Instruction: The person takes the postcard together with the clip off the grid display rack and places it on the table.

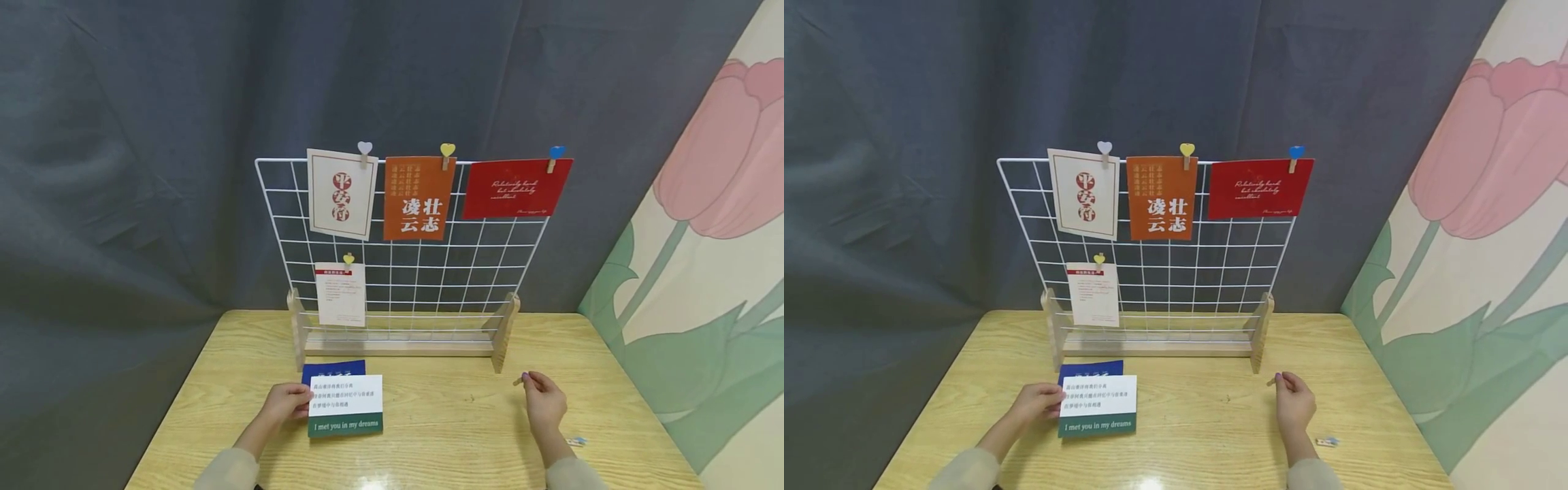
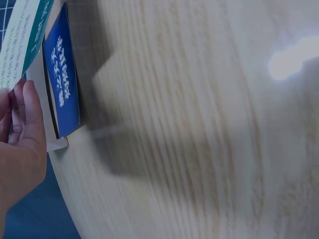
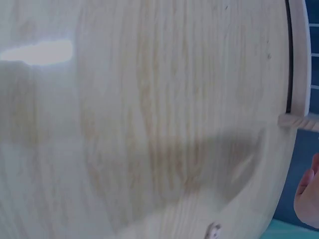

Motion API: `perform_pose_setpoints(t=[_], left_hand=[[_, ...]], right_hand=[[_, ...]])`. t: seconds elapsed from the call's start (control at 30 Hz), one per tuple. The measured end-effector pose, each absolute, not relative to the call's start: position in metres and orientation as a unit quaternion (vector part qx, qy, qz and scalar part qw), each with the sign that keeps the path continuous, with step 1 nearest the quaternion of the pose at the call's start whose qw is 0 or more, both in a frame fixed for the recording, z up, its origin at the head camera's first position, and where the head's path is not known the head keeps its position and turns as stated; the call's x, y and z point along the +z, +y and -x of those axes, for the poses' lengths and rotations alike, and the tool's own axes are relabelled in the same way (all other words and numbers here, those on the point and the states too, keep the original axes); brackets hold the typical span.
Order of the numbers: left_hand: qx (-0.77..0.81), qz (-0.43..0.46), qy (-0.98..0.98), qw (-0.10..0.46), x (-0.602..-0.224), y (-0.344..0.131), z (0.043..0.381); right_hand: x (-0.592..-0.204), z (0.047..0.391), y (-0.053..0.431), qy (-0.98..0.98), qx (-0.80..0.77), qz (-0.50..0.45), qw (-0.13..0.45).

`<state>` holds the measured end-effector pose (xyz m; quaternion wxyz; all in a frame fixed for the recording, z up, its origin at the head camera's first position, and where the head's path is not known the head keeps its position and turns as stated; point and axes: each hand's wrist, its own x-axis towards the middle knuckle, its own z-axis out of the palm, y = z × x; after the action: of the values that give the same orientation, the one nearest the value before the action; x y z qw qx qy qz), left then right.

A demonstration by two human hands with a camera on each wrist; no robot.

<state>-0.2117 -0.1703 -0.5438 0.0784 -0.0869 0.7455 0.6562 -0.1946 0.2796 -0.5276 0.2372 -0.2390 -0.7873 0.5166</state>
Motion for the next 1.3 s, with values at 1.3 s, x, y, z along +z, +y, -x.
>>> perform_pose_setpoints(t=[1.3], left_hand=[[0.624,0.141,0.761,0.104,-0.562,-0.195,0.190]], right_hand=[[-0.546,0.149,0.349,-0.820,0.415,0.375,0.118]])
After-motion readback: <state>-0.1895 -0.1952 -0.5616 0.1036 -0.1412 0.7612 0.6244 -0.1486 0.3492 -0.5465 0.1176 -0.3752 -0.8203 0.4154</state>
